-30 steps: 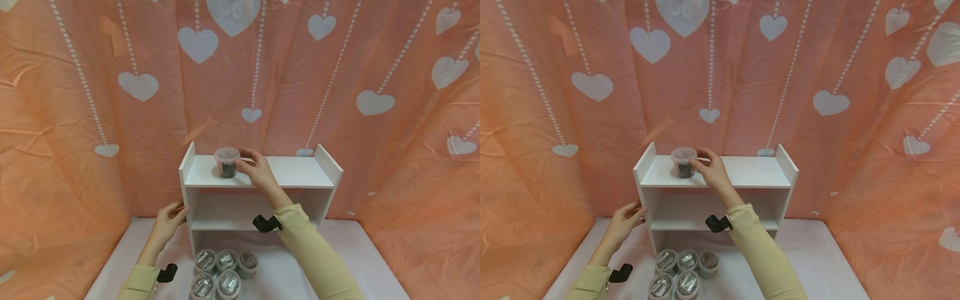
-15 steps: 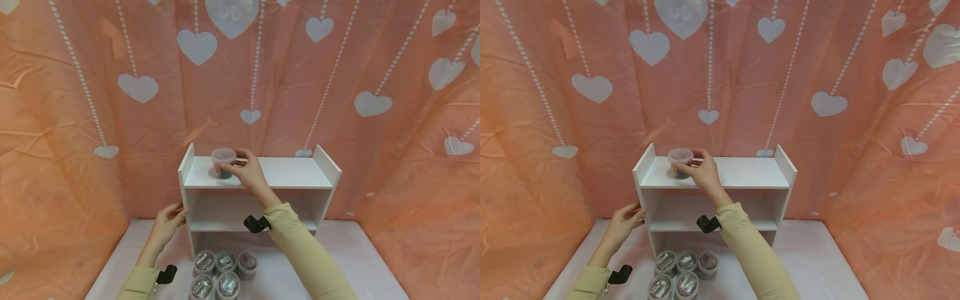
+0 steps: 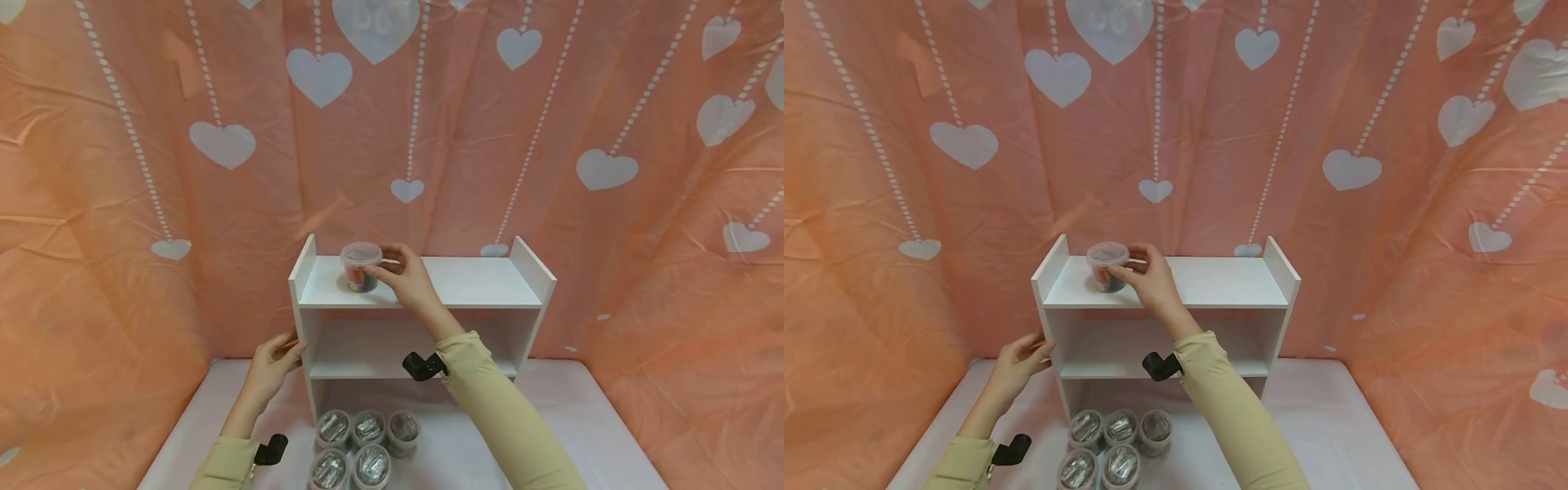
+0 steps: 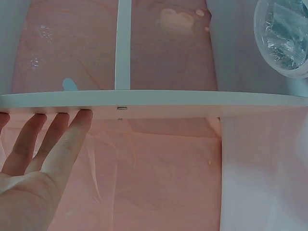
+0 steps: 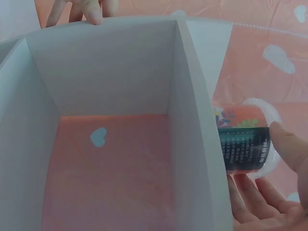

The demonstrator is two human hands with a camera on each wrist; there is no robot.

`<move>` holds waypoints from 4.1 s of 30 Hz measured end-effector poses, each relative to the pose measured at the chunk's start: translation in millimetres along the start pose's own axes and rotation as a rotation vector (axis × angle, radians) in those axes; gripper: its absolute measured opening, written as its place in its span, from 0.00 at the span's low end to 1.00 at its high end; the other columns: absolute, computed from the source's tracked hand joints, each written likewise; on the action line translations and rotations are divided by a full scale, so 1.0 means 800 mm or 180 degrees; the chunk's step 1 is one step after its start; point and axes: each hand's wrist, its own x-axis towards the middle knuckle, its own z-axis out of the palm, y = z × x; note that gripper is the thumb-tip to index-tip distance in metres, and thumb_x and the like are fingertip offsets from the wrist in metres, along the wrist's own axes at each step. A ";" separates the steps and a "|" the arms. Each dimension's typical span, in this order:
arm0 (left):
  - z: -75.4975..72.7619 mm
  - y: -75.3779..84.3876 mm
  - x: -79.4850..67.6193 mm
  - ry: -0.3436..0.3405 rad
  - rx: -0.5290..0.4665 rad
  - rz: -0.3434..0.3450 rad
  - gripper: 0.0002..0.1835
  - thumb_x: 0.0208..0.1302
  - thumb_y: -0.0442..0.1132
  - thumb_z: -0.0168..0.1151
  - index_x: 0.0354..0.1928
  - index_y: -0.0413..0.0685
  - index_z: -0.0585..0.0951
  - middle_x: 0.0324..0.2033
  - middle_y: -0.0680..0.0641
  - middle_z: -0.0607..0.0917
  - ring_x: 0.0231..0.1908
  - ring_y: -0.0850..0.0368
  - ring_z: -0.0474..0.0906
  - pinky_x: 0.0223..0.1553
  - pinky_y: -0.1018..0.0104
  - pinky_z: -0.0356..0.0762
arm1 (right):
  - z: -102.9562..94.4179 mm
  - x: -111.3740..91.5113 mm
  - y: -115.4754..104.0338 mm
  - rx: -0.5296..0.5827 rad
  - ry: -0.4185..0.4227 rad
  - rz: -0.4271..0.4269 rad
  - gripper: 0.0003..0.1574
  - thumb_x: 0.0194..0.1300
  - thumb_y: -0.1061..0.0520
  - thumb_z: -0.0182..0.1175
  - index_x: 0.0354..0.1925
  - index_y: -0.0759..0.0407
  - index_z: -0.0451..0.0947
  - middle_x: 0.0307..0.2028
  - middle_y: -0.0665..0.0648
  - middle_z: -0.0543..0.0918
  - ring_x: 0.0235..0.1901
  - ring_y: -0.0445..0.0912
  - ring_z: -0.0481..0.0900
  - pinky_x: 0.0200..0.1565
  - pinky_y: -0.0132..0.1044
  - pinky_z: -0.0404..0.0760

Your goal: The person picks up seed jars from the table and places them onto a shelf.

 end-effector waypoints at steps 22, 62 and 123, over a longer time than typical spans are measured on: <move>0.001 -0.005 0.000 0.0003 0.0025 0.0205 0.27 0.68 0.39 0.60 0.65 0.34 0.69 0.58 0.33 0.74 0.47 0.65 0.76 0.48 0.58 0.79 | -0.023 -0.008 0.001 0.0268 -0.0043 -0.0106 0.26 0.72 0.60 0.53 0.63 0.71 0.65 0.58 0.69 0.73 0.56 0.61 0.73 0.57 0.49 0.74; 0.000 -0.003 0.000 0.0007 0.0121 0.0160 0.29 0.68 0.41 0.60 0.65 0.32 0.68 0.58 0.32 0.73 0.53 0.46 0.74 0.48 0.57 0.79 | -0.079 -0.150 0.112 0.0860 -0.1381 -0.0324 0.24 0.76 0.61 0.40 0.62 0.78 0.62 0.58 0.78 0.68 0.60 0.62 0.68 0.62 0.54 0.66; -0.001 -0.006 0.002 -0.0006 0.0083 0.0166 0.29 0.68 0.42 0.59 0.66 0.34 0.67 0.59 0.33 0.73 0.54 0.47 0.73 0.49 0.58 0.78 | 0.036 -0.278 0.288 0.1041 -0.1434 0.0675 0.42 0.64 0.63 0.62 0.65 0.80 0.52 0.61 0.75 0.64 0.59 0.51 0.69 0.58 0.31 0.70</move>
